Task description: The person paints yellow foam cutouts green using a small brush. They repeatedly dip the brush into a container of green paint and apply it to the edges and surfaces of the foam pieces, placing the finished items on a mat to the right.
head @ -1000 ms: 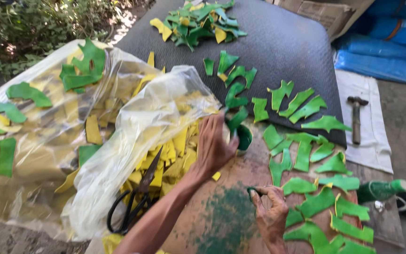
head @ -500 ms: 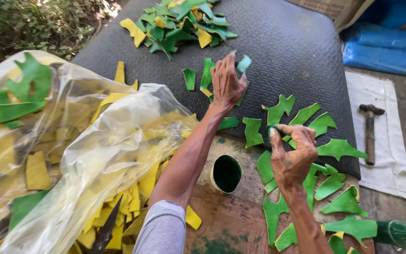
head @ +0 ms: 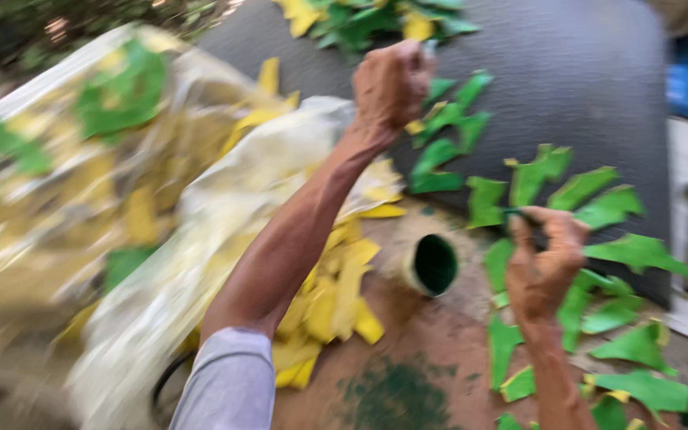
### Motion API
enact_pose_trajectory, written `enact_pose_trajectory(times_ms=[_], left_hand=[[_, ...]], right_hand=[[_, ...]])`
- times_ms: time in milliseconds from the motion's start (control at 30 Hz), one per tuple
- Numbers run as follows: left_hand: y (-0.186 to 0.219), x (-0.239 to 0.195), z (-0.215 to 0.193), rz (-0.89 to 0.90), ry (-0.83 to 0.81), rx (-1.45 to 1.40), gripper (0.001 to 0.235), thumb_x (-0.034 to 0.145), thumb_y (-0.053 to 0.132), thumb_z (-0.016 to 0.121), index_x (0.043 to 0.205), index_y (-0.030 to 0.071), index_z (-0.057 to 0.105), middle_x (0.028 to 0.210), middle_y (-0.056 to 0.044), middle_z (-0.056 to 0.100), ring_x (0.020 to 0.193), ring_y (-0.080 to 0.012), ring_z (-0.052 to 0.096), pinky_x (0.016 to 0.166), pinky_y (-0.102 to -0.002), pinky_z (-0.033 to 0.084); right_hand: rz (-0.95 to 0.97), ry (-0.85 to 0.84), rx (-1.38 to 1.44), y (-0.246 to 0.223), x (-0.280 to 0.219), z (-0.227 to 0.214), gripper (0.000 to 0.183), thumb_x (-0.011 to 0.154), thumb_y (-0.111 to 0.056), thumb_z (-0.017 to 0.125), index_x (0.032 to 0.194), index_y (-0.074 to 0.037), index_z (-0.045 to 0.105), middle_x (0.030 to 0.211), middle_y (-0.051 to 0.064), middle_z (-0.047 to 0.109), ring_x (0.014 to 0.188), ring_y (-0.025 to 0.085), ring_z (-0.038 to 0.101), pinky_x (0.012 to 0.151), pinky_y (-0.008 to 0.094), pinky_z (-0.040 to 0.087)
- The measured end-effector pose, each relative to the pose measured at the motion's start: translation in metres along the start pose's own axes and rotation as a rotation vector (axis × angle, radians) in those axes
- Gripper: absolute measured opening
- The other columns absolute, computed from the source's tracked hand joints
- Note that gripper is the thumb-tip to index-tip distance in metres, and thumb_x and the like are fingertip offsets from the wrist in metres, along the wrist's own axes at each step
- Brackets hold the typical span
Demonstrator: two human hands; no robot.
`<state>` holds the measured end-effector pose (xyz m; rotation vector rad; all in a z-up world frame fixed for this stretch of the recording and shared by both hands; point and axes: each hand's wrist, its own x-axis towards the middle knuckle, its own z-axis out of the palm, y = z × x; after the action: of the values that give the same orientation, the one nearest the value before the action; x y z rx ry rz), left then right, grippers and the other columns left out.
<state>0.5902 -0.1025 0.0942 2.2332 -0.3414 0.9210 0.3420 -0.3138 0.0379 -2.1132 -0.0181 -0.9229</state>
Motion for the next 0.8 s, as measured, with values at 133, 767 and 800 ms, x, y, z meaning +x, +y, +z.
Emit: enact_pose_trajectory(times_ms=[133, 767, 800], left_hand=[[-0.01, -0.02, -0.082, 0.387, 0.012, -0.023, 0.018, 0.086, 0.009, 0.061, 0.102, 0.001, 0.063, 0.09, -0.019, 0.067, 0.081, -0.0387, 0.07, 0.068, -0.048, 0.055], [-0.182, -0.187, -0.348, -0.224, -0.267, 1.087, 0.022, 0.07, 0.017, 0.067, 0.084, 0.0, 0.072, 0.085, -0.02, 0.067, 0.078, -0.0314, 0.069, 0.058, -0.043, 0.054], [-0.184, -0.187, -0.342, -0.198, -0.206, 1.182, 0.029, 0.065, 0.02, 0.069, 0.084, -0.002, 0.071, 0.086, -0.02, 0.068, 0.076, -0.031, 0.069, 0.055, -0.041, 0.054]], right_hand=[[-0.002, -0.116, 0.078, -0.011, -0.031, 0.001, 0.014, 0.106, -0.013, 0.072, 0.111, 0.0, 0.066, 0.102, 0.01, 0.058, 0.1, 0.022, 0.052, 0.087, 0.034, 0.044], [-0.162, -0.423, 0.105, -0.118, -0.114, 0.018, 0.012, 0.102, -0.011, 0.08, 0.104, -0.003, 0.071, 0.1, 0.01, 0.069, 0.101, 0.025, 0.06, 0.091, 0.034, 0.048], [-0.172, -0.415, 0.094, -0.12, -0.115, 0.017, 0.012, 0.101, -0.011, 0.08, 0.104, -0.003, 0.071, 0.099, 0.01, 0.069, 0.103, 0.025, 0.06, 0.092, 0.035, 0.048]])
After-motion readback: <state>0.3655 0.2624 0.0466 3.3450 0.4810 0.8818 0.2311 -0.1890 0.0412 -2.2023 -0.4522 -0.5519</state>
